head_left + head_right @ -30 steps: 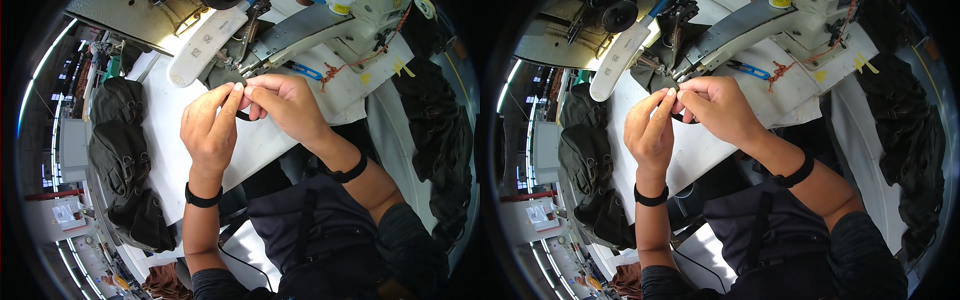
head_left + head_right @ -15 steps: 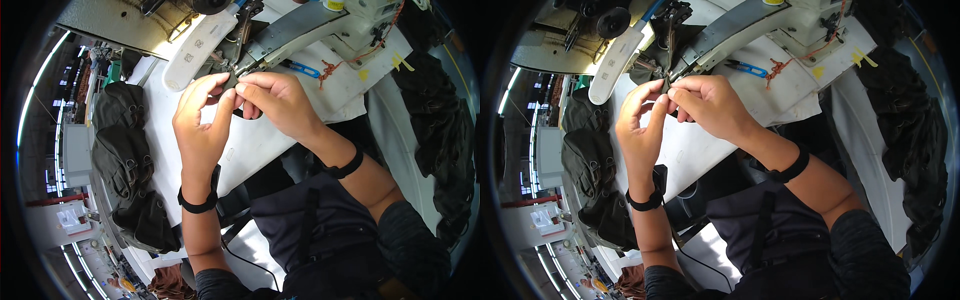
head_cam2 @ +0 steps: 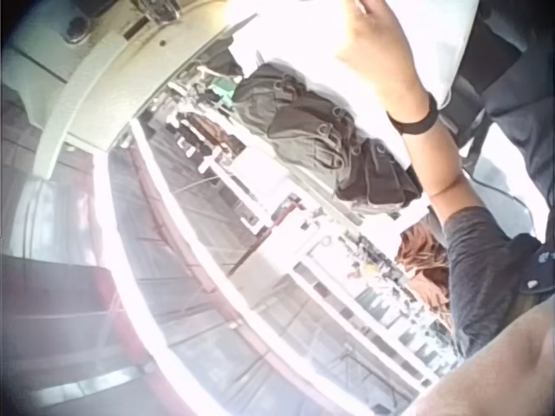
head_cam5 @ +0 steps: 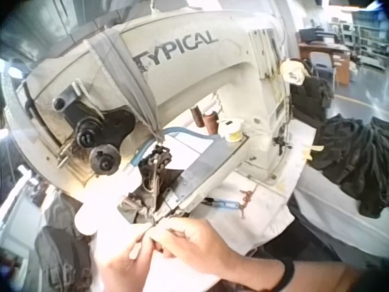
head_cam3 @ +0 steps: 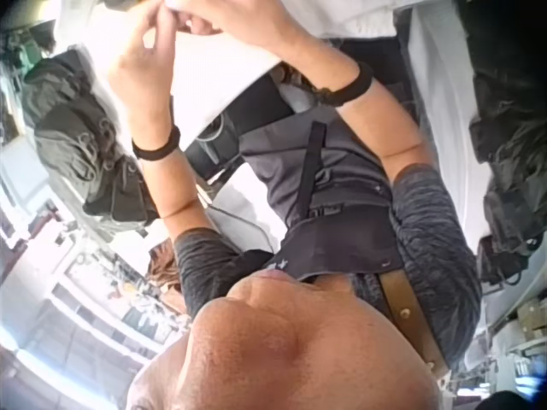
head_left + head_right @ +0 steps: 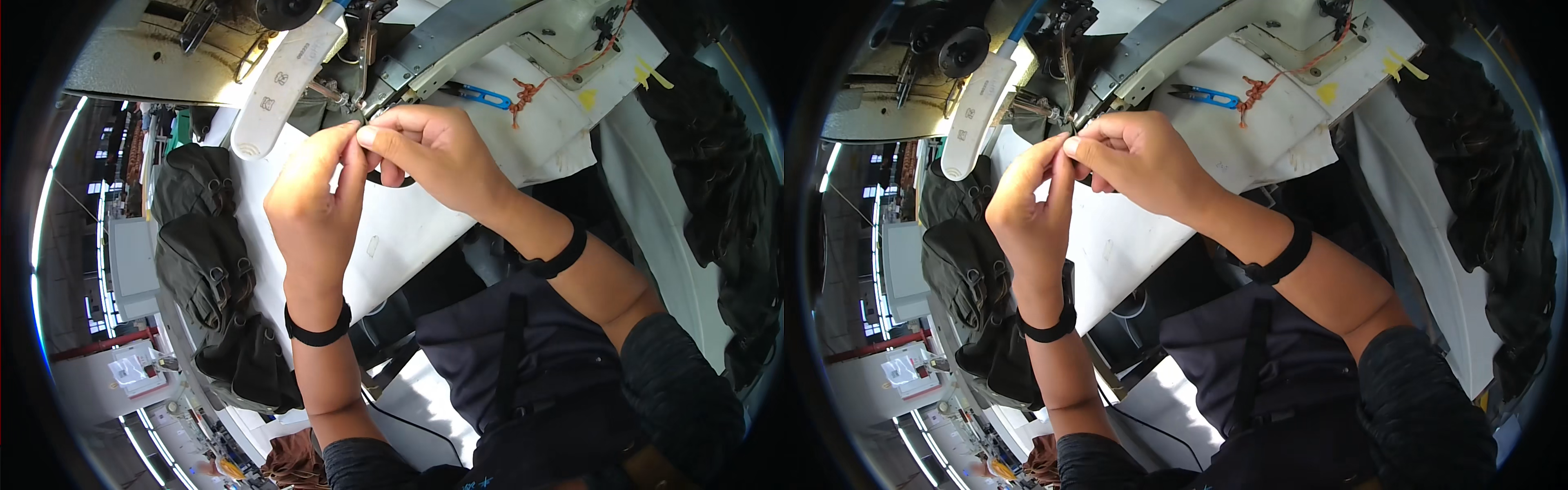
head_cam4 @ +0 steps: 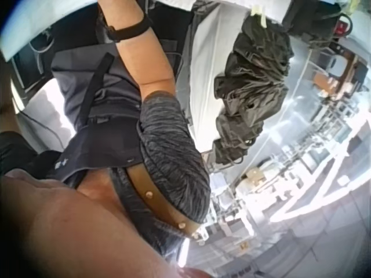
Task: The person sews a zipper onto a dark green canvas bag using an industrial sewing machine. They guide the bag under the needle, stitch along the zipper, and periodically stop to trim threads and adjust the fabric. The person also attaches a metal D-ring to the bag's handle.
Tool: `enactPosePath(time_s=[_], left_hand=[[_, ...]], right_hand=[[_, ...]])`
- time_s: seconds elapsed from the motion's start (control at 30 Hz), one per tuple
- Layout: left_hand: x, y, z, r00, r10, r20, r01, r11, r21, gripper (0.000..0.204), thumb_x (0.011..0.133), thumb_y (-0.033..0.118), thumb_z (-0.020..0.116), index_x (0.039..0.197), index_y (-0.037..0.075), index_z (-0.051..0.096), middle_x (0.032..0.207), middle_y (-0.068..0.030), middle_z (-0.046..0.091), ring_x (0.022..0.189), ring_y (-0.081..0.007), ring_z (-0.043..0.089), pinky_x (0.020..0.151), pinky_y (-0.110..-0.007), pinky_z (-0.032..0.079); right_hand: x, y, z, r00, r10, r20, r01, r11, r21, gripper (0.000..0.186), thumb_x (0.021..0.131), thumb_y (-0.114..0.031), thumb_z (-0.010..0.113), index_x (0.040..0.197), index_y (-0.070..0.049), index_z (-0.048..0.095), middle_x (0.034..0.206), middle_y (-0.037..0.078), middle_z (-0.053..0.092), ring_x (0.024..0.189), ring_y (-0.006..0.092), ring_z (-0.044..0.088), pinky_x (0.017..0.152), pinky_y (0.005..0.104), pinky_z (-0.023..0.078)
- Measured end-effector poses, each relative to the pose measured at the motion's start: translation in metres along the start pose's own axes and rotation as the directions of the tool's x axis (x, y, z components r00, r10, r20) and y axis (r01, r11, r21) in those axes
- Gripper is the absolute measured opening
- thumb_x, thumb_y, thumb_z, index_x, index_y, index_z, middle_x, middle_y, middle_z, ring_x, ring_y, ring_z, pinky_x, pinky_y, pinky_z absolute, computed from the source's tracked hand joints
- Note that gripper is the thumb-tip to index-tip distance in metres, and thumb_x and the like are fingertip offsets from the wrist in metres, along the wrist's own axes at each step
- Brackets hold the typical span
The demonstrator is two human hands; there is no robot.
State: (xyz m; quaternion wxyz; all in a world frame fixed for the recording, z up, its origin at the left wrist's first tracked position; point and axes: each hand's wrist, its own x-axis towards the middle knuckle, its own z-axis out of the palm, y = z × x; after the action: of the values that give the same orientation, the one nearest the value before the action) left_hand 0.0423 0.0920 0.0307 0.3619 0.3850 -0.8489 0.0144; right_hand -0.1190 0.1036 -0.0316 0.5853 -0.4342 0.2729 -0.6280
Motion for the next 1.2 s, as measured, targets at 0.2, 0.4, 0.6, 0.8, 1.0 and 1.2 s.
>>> enactPosePath(time_s=[0.2, 0.4, 0.6, 0.8, 1.0, 1.2], left_hand=[[-0.002, 0.009, 0.007, 0.974, -0.204, -0.102, 0.200, 0.978, -0.052, 0.012, 0.093, 0.002, 0.078, 0.105, -0.001, 0.079, 0.093, -0.0104, 0.079, 0.079, -0.0157, 0.076, 0.073, -0.029, 0.061], [-0.005, 0.007, 0.016, 0.963, -0.228, -0.144, 0.212, 0.970, -0.118, 0.014, 0.093, 0.002, 0.078, 0.107, -0.001, 0.079, 0.096, -0.0105, 0.079, 0.084, -0.0156, 0.076, 0.074, -0.030, 0.063], [-0.002, 0.005, 0.016, 0.959, -0.267, -0.091, 0.247, 0.952, -0.181, 0.015, 0.095, 0.005, 0.079, 0.110, 0.002, 0.079, 0.097, -0.0090, 0.079, 0.089, -0.0156, 0.076, 0.075, -0.029, 0.063], [0.004, 0.007, 0.012, 0.995, -0.050, -0.092, 0.064, 0.986, 0.153, 0.011, 0.092, 0.005, 0.081, 0.103, 0.003, 0.077, 0.091, -0.0077, 0.077, 0.077, -0.0148, 0.075, 0.069, -0.029, 0.060], [0.006, -0.008, 0.008, 0.992, 0.102, -0.079, -0.084, 0.974, 0.209, 0.014, 0.092, 0.000, 0.081, 0.106, 0.000, 0.077, 0.096, -0.0085, 0.079, 0.082, -0.0137, 0.075, 0.076, -0.028, 0.062], [0.004, 0.002, 0.010, 0.996, -0.081, -0.040, 0.081, 0.997, 0.001, 0.015, 0.094, 0.001, 0.081, 0.108, -0.002, 0.076, 0.098, -0.0081, 0.079, 0.085, -0.0120, 0.075, 0.078, -0.027, 0.063]], right_hand=[[0.000, 0.013, 0.005, 0.994, -0.038, -0.099, 0.031, 0.997, -0.073, 0.017, 0.103, -0.013, 0.068, 0.098, 0.002, 0.075, 0.077, 0.000, 0.069, 0.068, 0.0032, 0.061, 0.061, 0.0207, 0.048], [-0.002, 0.017, 0.009, 0.985, -0.058, -0.162, 0.055, 0.998, -0.026, 0.021, 0.100, -0.016, 0.069, 0.091, 0.003, 0.073, 0.072, -0.002, 0.066, 0.063, 0.0020, 0.053, 0.054, 0.0232, 0.043], [-0.001, 0.002, 0.005, 0.997, 0.013, -0.073, -0.015, 1.000, -0.022, 0.023, 0.102, -0.021, 0.070, 0.093, 0.000, 0.074, 0.074, 0.001, 0.068, 0.061, 0.0043, 0.058, 0.054, 0.0227, 0.046], [0.006, 0.011, -0.001, 0.992, -0.079, -0.096, 0.067, 0.990, -0.123, 0.025, 0.098, -0.017, 0.071, 0.081, 0.002, 0.070, 0.065, -0.001, 0.062, 0.057, 0.0035, 0.048, 0.049, 0.0258, 0.038], [0.006, 0.010, -0.004, 0.995, -0.066, -0.074, 0.060, 0.995, -0.076, 0.024, 0.096, -0.016, 0.070, 0.080, 0.002, 0.068, 0.064, -0.002, 0.061, 0.059, 0.0035, 0.048, 0.050, 0.0271, 0.037], [0.007, 0.008, -0.015, 0.996, -0.086, -0.009, 0.083, 0.979, -0.184, 0.024, 0.097, -0.019, 0.071, 0.084, 0.001, 0.069, 0.066, 0.002, 0.064, 0.058, 0.0078, 0.052, 0.054, 0.0296, 0.042]])
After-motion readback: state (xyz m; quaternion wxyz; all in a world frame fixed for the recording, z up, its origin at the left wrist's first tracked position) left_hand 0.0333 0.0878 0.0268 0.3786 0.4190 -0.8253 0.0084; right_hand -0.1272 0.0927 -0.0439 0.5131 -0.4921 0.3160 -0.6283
